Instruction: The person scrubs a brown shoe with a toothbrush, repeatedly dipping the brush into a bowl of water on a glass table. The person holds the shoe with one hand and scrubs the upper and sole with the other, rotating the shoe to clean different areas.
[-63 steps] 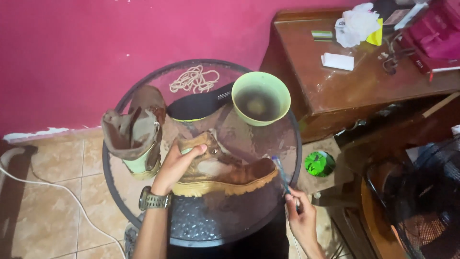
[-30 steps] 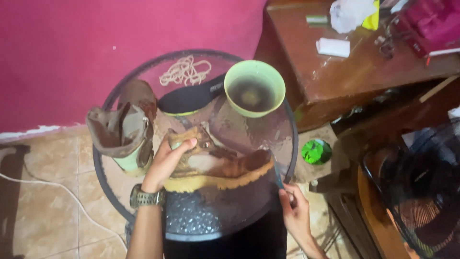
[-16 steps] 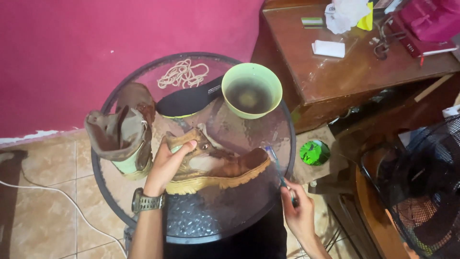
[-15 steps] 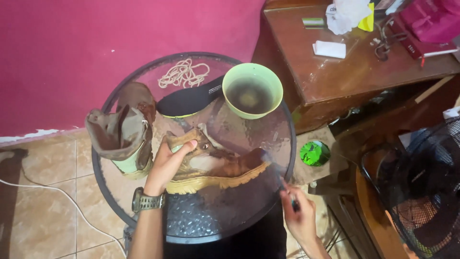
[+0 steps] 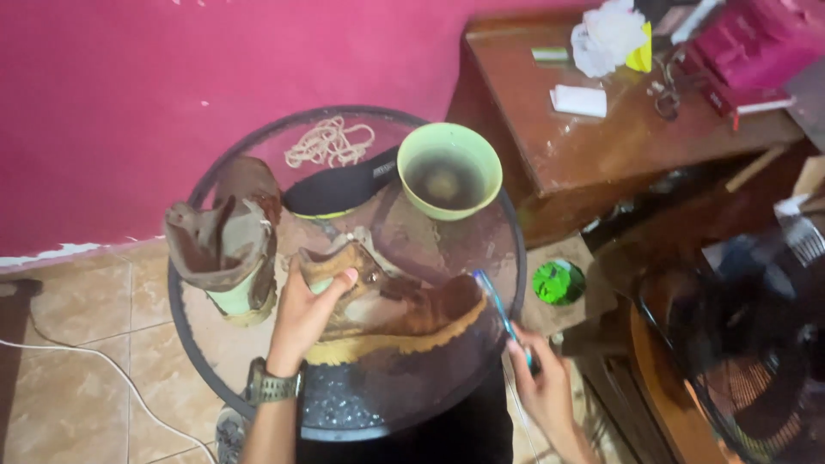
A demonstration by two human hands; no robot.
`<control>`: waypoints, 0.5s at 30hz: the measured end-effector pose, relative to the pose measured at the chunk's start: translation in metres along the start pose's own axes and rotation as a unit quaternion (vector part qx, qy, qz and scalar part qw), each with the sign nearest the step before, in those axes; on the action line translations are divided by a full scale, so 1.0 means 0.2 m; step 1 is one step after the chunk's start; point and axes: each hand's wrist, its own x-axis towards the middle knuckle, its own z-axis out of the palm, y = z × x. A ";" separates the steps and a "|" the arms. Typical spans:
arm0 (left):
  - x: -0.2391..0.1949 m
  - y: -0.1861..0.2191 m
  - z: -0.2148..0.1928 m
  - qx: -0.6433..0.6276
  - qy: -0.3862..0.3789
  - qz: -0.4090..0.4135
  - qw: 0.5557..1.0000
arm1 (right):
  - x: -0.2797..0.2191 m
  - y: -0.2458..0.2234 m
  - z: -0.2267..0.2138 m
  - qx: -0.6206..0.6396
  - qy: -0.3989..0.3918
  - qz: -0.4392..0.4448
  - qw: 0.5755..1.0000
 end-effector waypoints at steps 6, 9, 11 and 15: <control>0.01 -0.10 0.03 -0.001 0.047 0.066 0.997 | 0.04 -0.02 -0.01 -0.072 0.000 0.006 0.997; -0.08 -0.05 0.02 -0.048 0.048 0.110 0.992 | -0.07 0.00 -0.01 -0.037 0.007 -0.063 0.997; -0.10 -0.06 0.02 -0.034 0.054 0.097 0.993 | -0.04 0.05 -0.04 -0.055 -0.017 -0.098 0.994; -0.11 -0.18 0.05 0.003 0.088 0.160 0.983 | -0.04 -0.16 -0.13 -0.069 -0.046 -0.156 0.984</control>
